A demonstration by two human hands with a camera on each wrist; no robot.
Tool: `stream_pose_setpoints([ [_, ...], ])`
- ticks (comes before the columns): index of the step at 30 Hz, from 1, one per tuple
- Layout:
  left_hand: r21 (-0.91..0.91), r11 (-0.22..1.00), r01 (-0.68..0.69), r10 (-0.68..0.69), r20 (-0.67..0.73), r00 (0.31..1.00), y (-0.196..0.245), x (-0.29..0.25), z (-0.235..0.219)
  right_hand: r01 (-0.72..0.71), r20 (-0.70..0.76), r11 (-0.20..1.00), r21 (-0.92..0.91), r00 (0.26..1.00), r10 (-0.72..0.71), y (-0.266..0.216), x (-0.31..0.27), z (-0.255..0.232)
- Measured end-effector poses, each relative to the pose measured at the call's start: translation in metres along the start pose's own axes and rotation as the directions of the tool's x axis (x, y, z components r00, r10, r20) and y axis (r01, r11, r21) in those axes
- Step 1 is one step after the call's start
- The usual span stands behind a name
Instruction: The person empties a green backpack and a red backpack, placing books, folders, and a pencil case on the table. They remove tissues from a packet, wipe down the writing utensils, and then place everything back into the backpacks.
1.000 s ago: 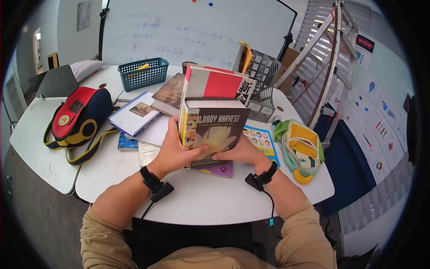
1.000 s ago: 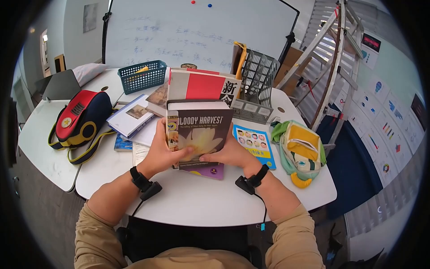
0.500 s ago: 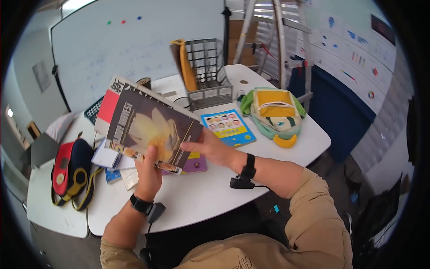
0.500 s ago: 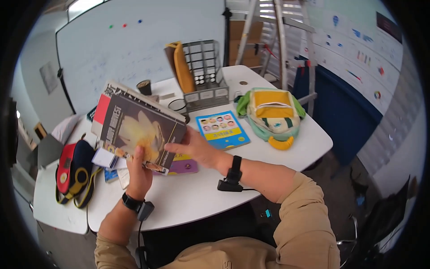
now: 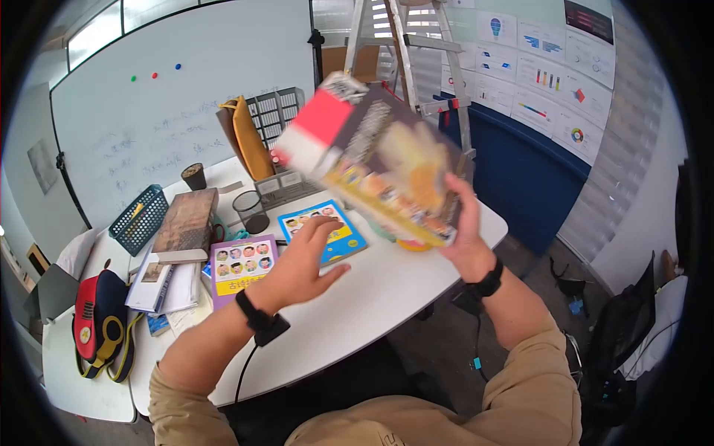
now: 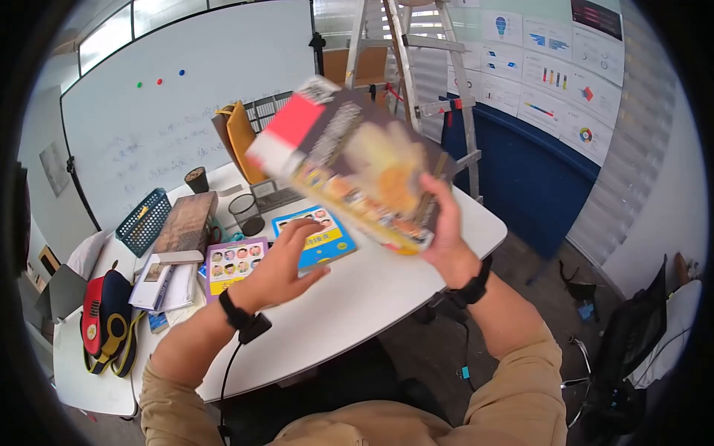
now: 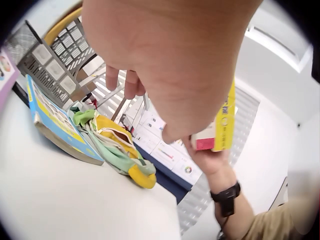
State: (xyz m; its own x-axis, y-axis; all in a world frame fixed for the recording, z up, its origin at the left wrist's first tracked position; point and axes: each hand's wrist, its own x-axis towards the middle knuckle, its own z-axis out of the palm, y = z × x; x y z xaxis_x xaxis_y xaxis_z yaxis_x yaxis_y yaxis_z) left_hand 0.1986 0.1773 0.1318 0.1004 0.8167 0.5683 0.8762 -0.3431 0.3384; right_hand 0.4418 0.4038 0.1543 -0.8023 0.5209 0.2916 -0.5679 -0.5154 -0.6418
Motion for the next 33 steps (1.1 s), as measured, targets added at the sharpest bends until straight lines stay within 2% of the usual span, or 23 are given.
stream_pose_setpoints([
  [1, 0.095, 0.994, -0.050, 0.048, 0.022, 0.999, -0.012, 0.015, 0.013, 0.061, -0.037, 0.998, 0.026, 0.998, -0.060, -0.019, -0.007, -0.013],
  [2, 0.061, 0.998, -0.008, 0.005, 0.041, 0.999, -0.021, 0.030, 0.028, 0.182, -0.151, 0.983, -0.017, 0.972, -0.182, -0.035, -0.016, -0.023],
  [4, -0.004, 0.997, 0.078, -0.077, 0.085, 0.993, -0.037, 0.059, 0.059, 0.230, -0.175, 0.973, -0.029, 0.957, -0.231, -0.068, -0.040, -0.043],
  [5, 0.008, 0.998, 0.062, -0.062, 0.036, 0.997, -0.040, 0.073, 0.074, 0.251, -0.199, 0.967, -0.051, 0.946, -0.256, -0.081, -0.052, -0.052],
  [8, 0.090, 0.995, 0.050, -0.054, 0.041, 0.998, -0.058, 0.118, 0.121, 0.291, -0.298, 0.947, -0.133, 0.900, -0.318, -0.107, -0.088, -0.066],
  [9, 0.095, 0.995, -0.013, 0.016, -0.032, 0.999, -0.068, 0.132, 0.141, 0.305, -0.333, 0.938, -0.163, 0.878, -0.343, -0.113, -0.100, -0.069],
  [12, 0.255, 0.965, 0.056, -0.082, 0.092, 0.992, -0.066, 0.155, 0.163, 0.330, -0.415, 0.914, -0.236, 0.817, -0.402, -0.123, -0.129, -0.079],
  [13, 0.342, 0.936, 0.087, -0.137, 0.126, 0.983, -0.064, 0.161, 0.166, 0.325, -0.427, 0.912, -0.252, 0.808, -0.406, -0.124, -0.137, -0.080],
  [16, 0.383, 0.916, 0.122, -0.244, 0.288, 0.926, -0.067, 0.171, 0.167, 0.303, -0.481, 0.899, -0.316, 0.766, -0.427, -0.124, -0.156, -0.078],
  [17, 0.356, 0.927, 0.114, -0.235, 0.320, 0.918, -0.073, 0.172, 0.168, 0.293, -0.488, 0.895, -0.336, 0.759, -0.431, -0.123, -0.160, -0.079],
  [20, 0.502, 0.865, -0.004, -0.181, 0.319, 0.930, -0.079, 0.171, 0.181, 0.238, -0.522, 0.918, -0.317, 0.765, -0.378, -0.123, -0.171, -0.086],
  [23, 0.443, 0.896, 0.020, -0.114, 0.187, 0.976, -0.082, 0.167, 0.188, 0.200, -0.563, 0.934, -0.296, 0.753, -0.340, -0.120, -0.174, -0.082],
  [26, 0.128, 0.969, 0.213, -0.218, 0.034, 0.975, -0.084, 0.178, 0.179, 0.158, -0.568, 0.948, -0.275, 0.769, -0.293, -0.120, -0.176, -0.066],
  [29, 0.247, 0.966, -0.070, 0.039, 0.129, 0.991, -0.084, 0.166, 0.172, 0.134, -0.582, 0.949, -0.287, 0.763, -0.283, -0.129, -0.183, -0.074],
  [32, 0.266, 0.964, -0.027, -0.056, 0.299, 0.953, -0.071, 0.168, 0.163, 0.151, -0.585, 0.936, -0.318, 0.746, -0.319, -0.129, -0.186, -0.060],
  [33, 0.337, 0.941, 0.002, -0.145, 0.400, 0.905, -0.065, 0.171, 0.161, 0.161, -0.590, 0.932, -0.324, 0.736, -0.332, -0.128, -0.187, -0.054],
])
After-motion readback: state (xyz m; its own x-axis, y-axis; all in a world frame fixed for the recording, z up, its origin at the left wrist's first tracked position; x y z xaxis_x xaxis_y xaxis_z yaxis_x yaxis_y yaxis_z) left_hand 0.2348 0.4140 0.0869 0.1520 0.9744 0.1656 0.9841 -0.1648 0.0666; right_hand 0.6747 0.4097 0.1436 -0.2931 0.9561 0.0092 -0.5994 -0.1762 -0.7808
